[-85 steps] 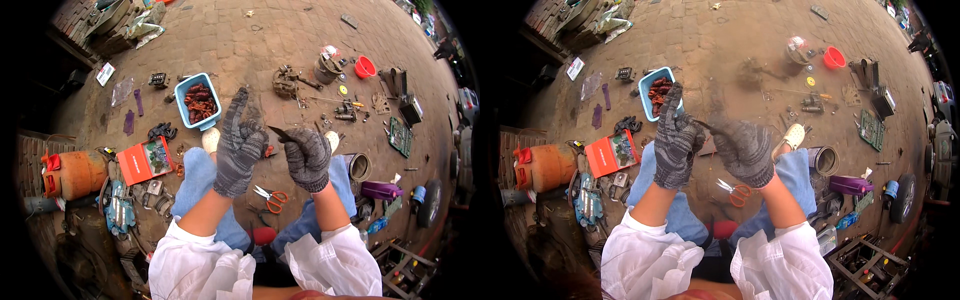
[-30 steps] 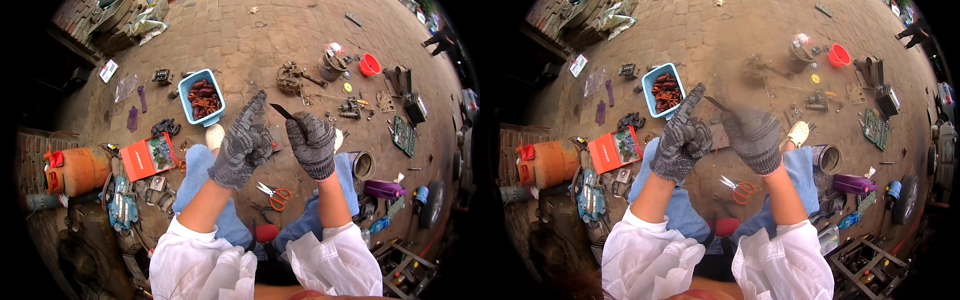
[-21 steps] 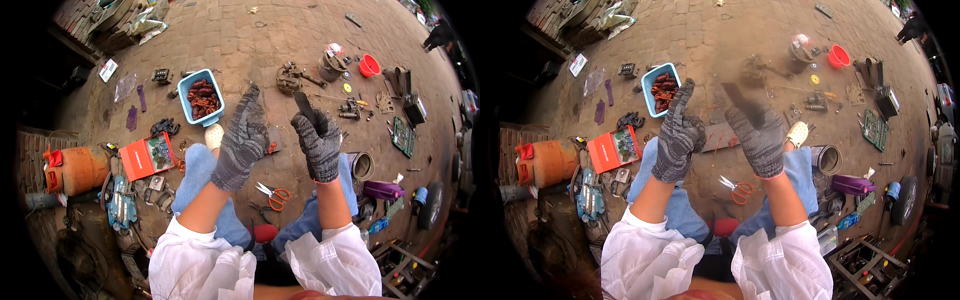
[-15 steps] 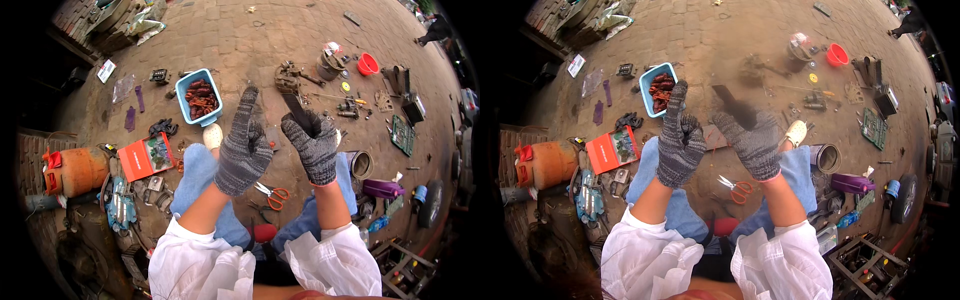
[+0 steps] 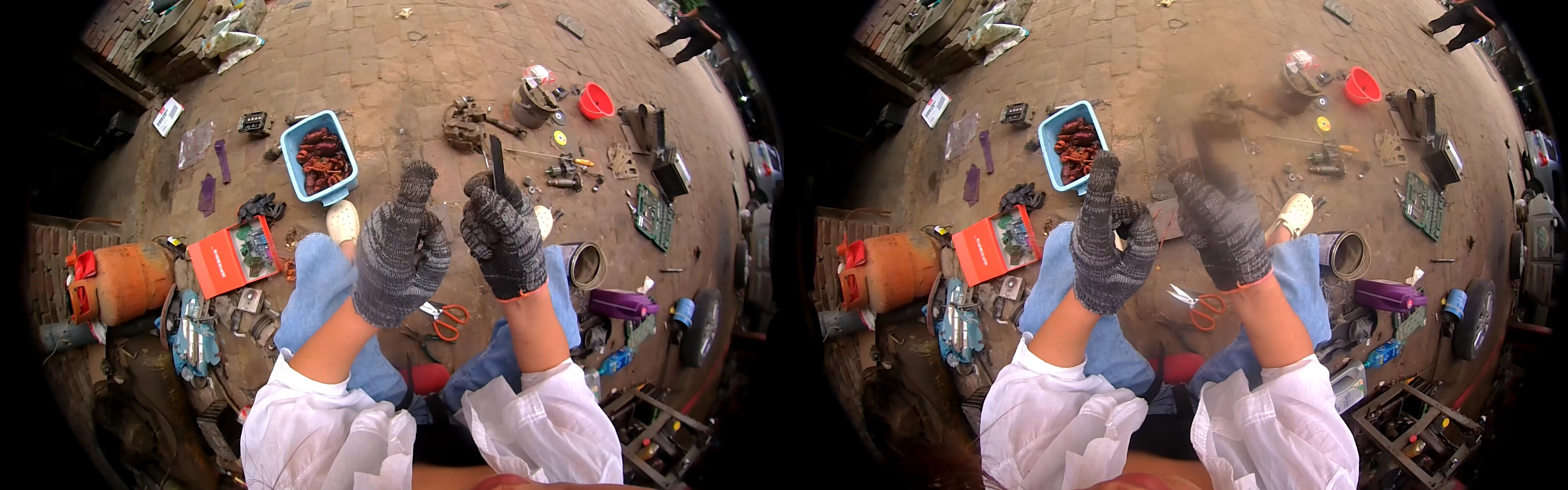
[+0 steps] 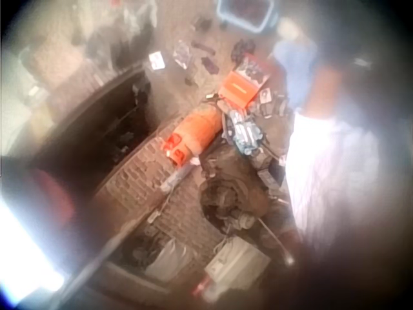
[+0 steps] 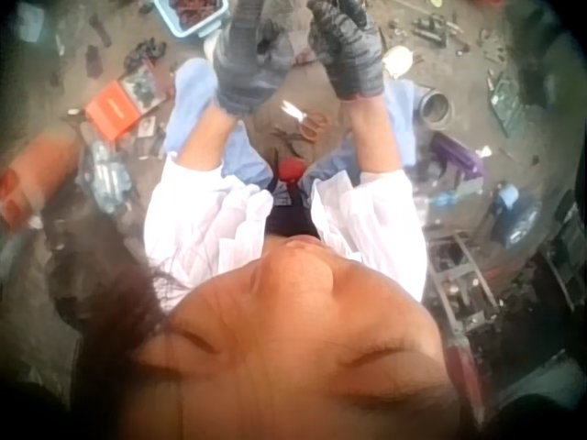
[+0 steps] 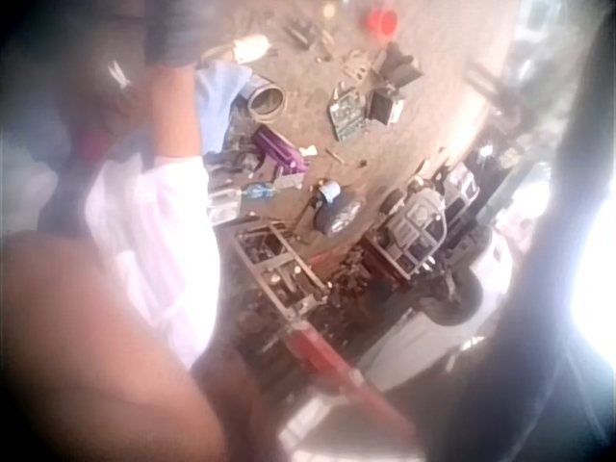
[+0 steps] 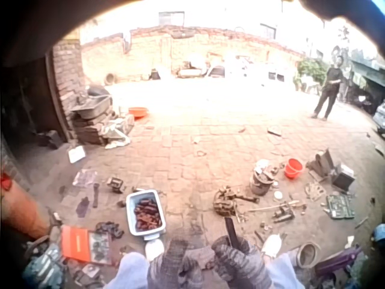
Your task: The person sits on the ground and uses a metal file to sharpen a small black metal piece. They repeatedly rub the file along the edges of the metal piece, occasionally pausing to inspect the surface.
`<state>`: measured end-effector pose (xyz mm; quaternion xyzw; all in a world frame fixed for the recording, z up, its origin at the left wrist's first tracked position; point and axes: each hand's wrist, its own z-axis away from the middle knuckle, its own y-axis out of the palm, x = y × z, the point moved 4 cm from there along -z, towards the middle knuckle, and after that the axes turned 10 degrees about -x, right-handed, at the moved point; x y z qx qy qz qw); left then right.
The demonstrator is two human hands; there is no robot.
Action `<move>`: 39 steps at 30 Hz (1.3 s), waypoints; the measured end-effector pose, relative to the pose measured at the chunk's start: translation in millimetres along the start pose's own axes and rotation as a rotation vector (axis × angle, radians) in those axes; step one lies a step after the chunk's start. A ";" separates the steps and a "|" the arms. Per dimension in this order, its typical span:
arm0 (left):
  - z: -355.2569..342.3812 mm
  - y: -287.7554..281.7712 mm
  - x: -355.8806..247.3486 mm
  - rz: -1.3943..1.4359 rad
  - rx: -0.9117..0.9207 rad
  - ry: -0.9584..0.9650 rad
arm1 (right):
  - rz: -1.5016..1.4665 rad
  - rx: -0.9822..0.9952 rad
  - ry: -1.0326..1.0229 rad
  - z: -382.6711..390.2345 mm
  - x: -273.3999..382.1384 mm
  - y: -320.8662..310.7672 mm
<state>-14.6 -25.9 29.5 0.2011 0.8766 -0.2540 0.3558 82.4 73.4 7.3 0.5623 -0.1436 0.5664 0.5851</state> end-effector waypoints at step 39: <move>3.1 18.9 25.1 1.195 0.075 -1.059 | 0.815 0.348 -1.047 28.7 4.8 20.0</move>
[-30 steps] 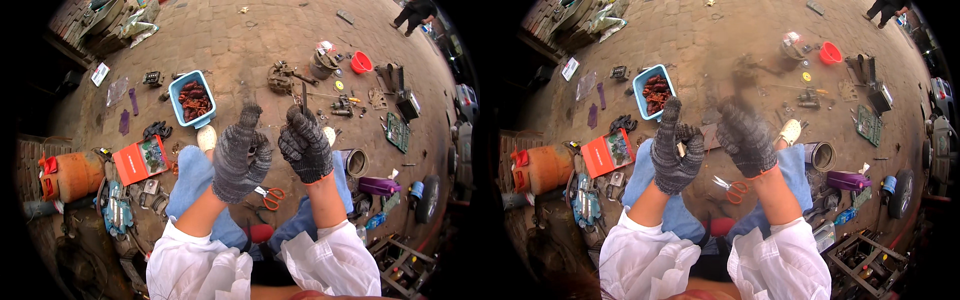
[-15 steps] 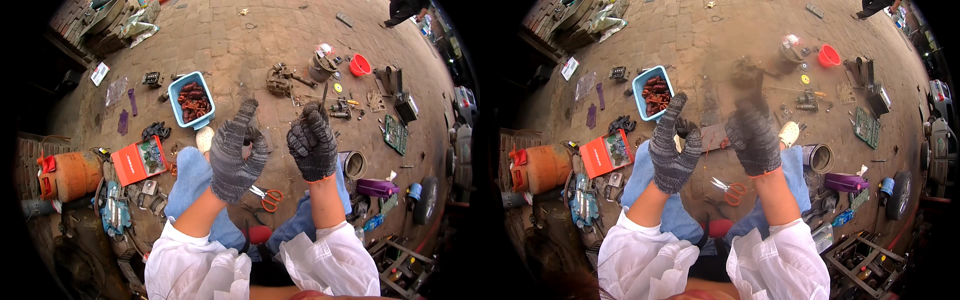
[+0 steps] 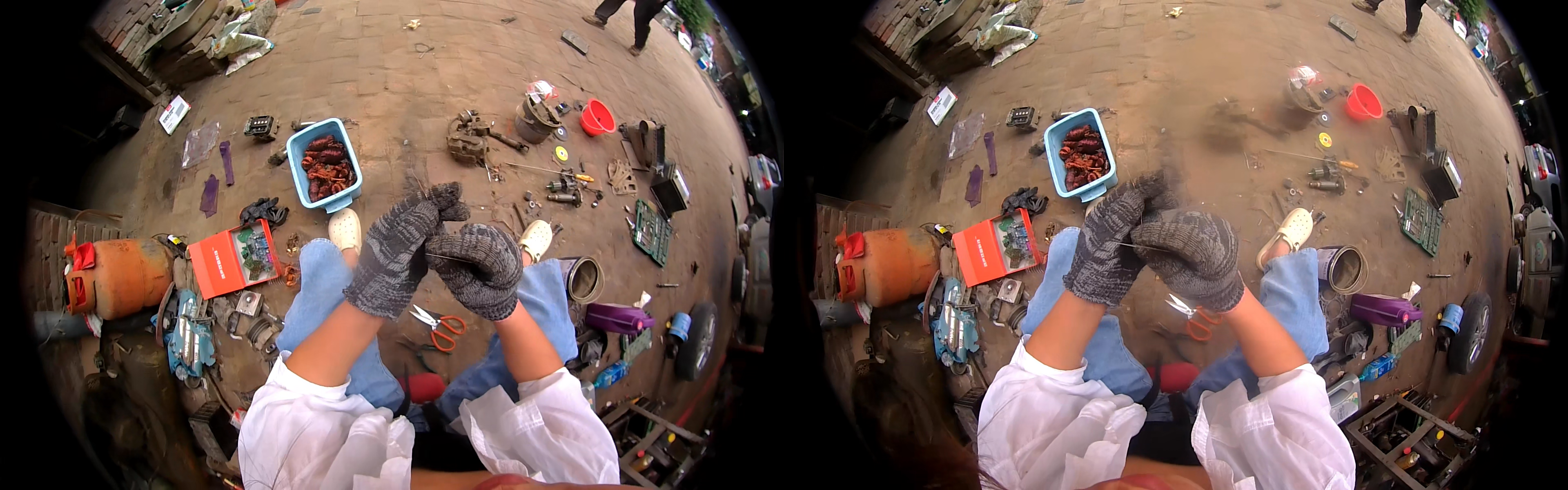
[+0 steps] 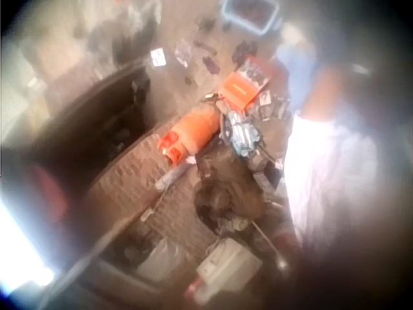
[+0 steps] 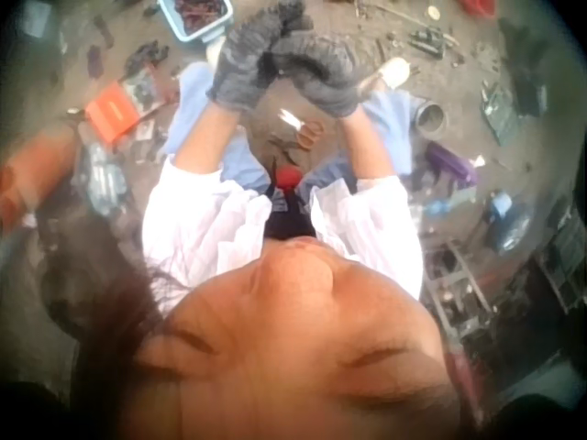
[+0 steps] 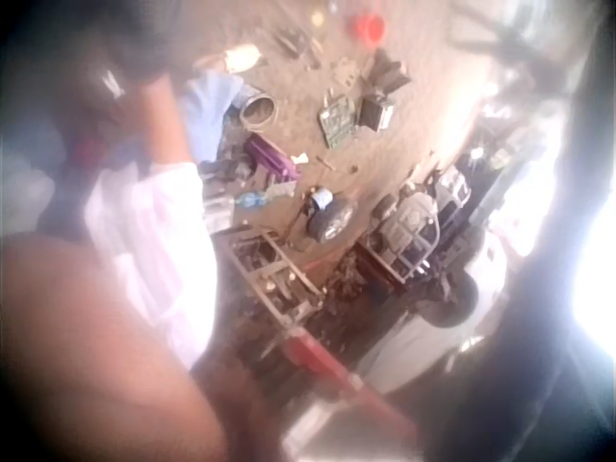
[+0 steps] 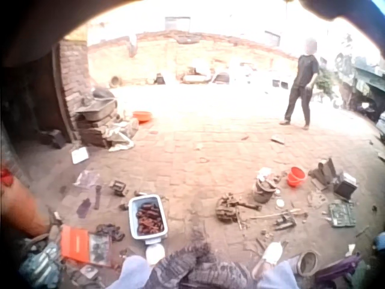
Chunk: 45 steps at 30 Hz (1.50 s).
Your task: The person sits on the ground and uses a metal file to sharpen a small black metal piece. They repeatedly rub the file along the edges of the metal piece, occasionally pausing to inspect the surface.
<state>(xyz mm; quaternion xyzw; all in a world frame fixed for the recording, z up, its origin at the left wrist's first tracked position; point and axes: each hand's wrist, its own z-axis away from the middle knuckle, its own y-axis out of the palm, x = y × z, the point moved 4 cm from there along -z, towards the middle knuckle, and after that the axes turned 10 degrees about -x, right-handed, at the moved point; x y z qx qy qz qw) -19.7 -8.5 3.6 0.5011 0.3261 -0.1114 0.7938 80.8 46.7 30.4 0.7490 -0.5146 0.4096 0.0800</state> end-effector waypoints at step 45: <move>1.4 -18.8 -5.2 -0.472 0.014 0.127 | 0.604 -0.344 -0.140 -18.5 -22.7 -31.6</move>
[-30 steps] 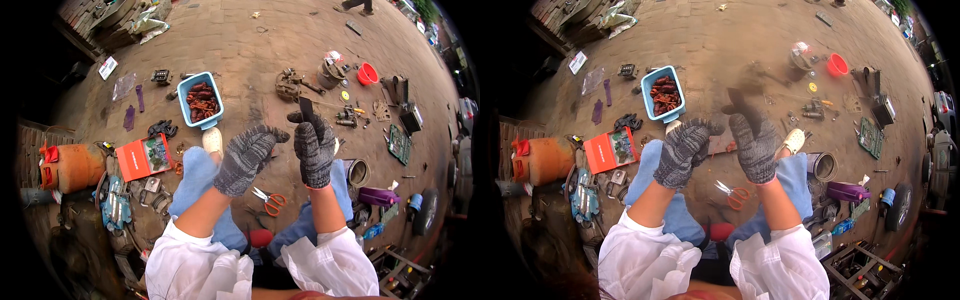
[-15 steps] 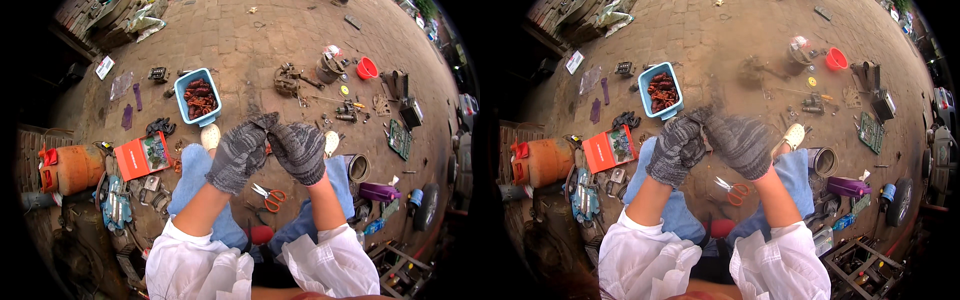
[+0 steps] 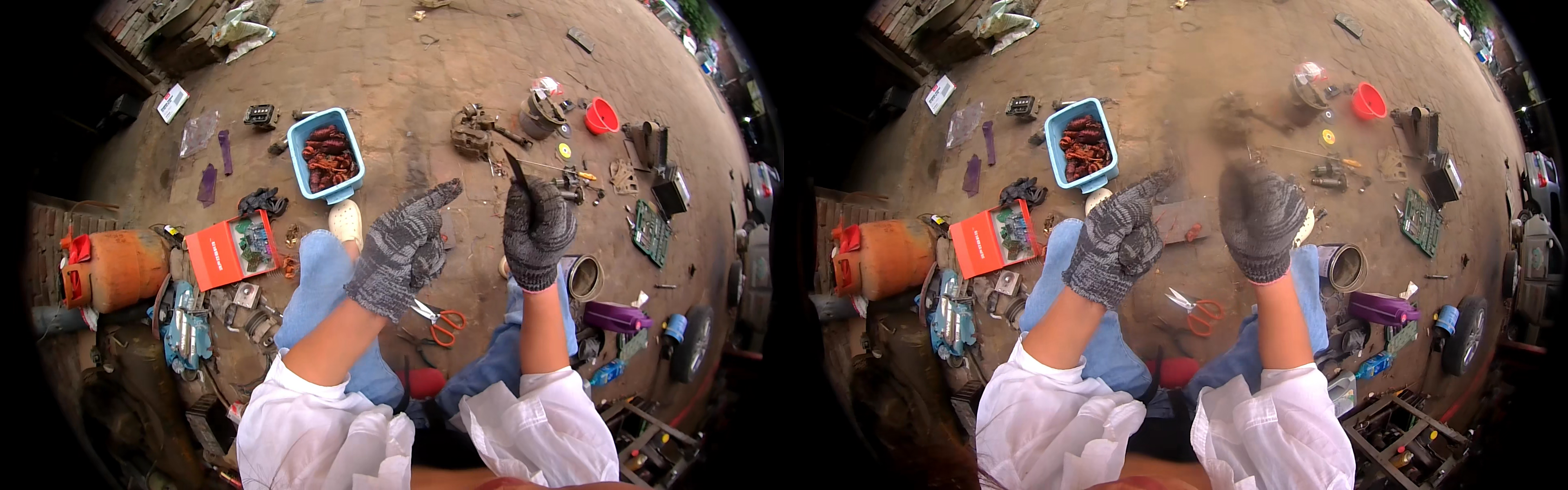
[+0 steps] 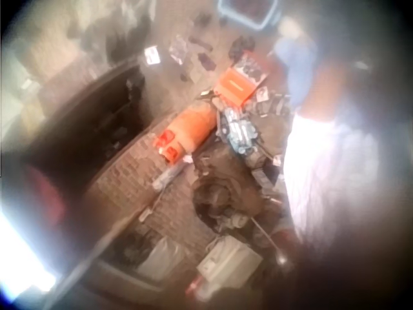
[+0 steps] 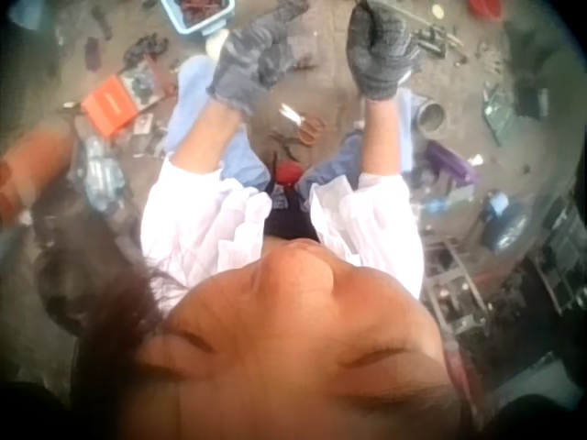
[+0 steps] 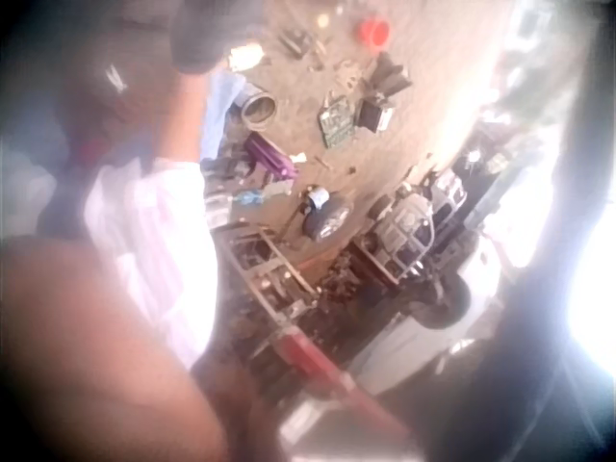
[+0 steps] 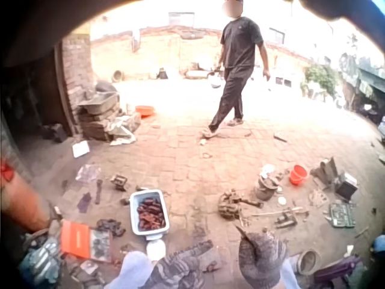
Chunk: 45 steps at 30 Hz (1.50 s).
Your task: The person sits on the ground and uses a metal file to sharpen a small black metal piece. They repeatedly rub the file along the edges of the metal piece, occasionally pausing to inspect the surface.
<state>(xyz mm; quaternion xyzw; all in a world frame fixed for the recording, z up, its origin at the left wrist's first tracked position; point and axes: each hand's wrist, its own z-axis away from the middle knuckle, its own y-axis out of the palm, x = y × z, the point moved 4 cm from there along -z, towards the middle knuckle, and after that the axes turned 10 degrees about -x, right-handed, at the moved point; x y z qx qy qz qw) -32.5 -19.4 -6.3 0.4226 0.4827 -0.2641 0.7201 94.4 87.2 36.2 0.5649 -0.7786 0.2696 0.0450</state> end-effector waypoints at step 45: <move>-5.3 3.3 11.3 0.618 0.088 -0.362 | -0.073 0.394 -0.112 30.3 21.3 30.4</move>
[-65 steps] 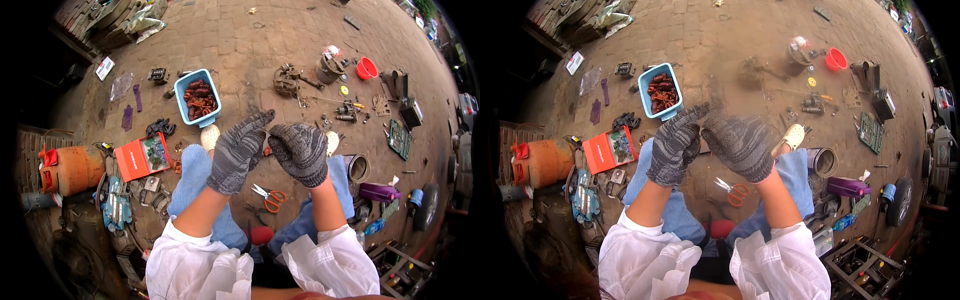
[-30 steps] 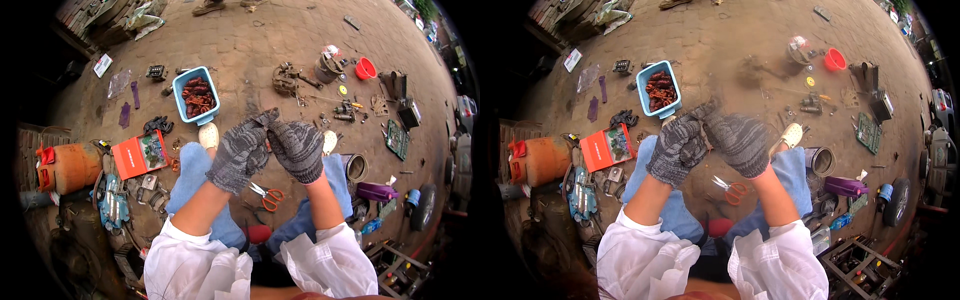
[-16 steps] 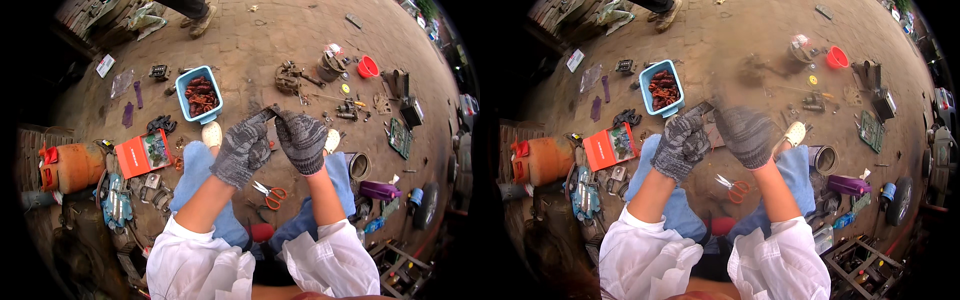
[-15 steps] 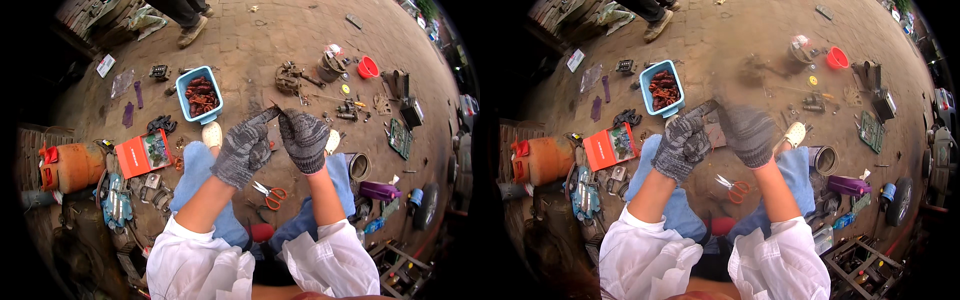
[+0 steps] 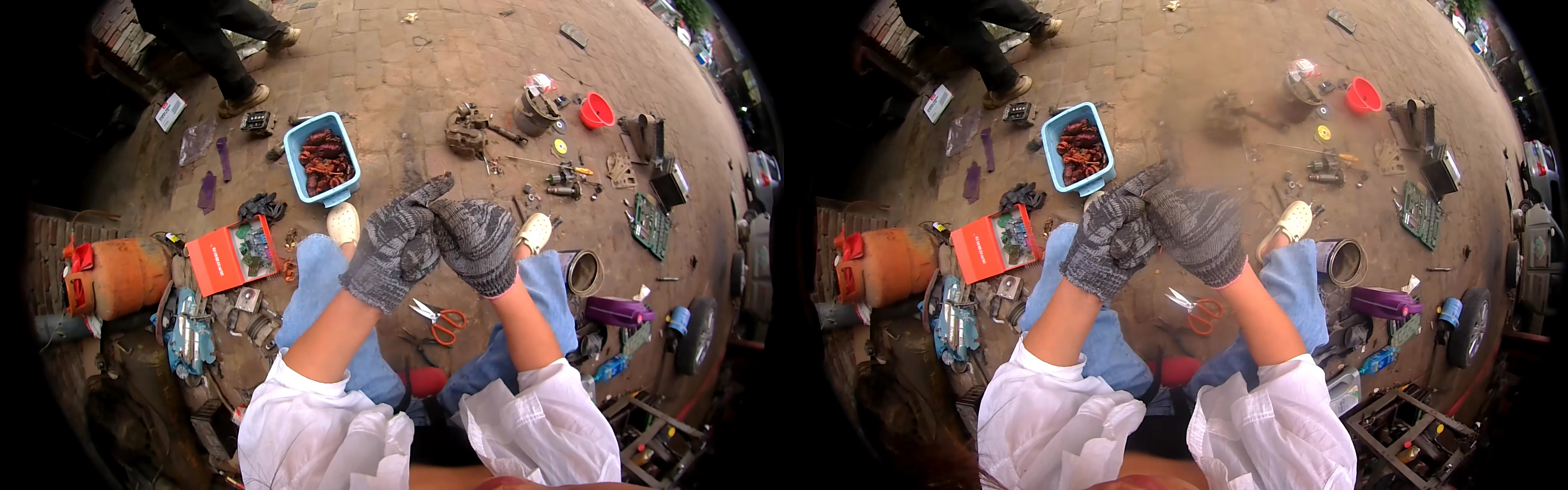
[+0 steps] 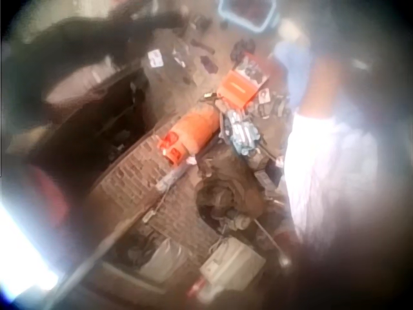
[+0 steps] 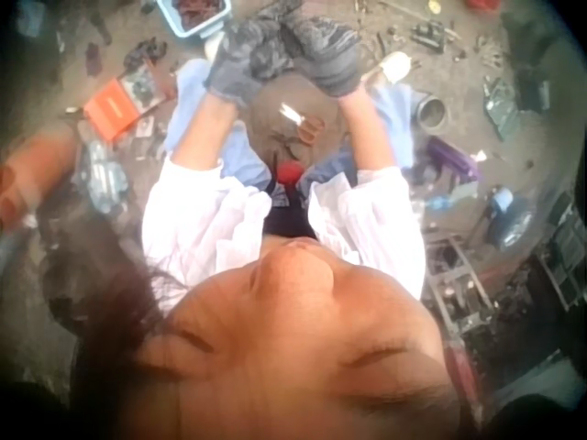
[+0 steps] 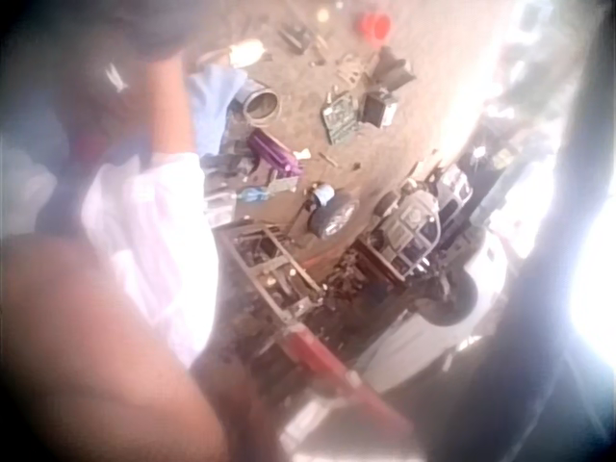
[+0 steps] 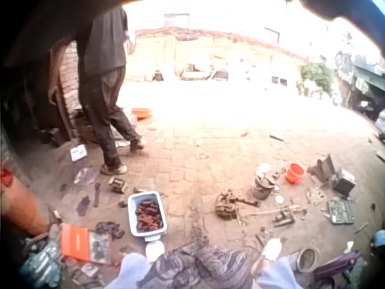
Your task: The person sits on the ground and uses a metal file to sharpen a small black metal piece. They repeatedly rub the file along the edges of the metal piece, occasionally pausing to inspect the surface.
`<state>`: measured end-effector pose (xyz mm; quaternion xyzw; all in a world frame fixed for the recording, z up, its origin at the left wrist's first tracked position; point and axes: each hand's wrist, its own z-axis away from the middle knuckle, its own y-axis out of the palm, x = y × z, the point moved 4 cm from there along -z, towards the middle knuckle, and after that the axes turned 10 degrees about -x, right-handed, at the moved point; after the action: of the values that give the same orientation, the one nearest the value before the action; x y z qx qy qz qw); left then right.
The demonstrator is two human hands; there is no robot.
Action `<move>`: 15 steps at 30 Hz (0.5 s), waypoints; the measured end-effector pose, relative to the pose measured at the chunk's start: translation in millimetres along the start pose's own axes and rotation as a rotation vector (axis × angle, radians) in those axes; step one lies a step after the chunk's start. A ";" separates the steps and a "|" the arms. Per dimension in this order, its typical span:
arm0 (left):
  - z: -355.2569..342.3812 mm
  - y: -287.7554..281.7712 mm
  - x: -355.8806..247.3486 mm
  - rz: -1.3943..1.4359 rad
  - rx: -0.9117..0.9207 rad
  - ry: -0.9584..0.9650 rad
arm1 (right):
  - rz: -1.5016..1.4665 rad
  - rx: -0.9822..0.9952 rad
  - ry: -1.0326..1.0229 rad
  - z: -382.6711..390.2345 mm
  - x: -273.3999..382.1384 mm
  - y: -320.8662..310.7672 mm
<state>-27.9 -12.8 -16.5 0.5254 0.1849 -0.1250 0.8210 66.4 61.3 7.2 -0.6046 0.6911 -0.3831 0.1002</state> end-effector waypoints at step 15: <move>10.3 10.5 -8.2 -0.431 -0.007 0.132 | 0.022 -0.078 0.158 -9.5 -14.8 -11.2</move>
<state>-29.3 -17.8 -0.4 0.4780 0.3468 -0.2624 0.7632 72.8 78.9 16.2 -0.5683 0.7180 -0.4011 0.0259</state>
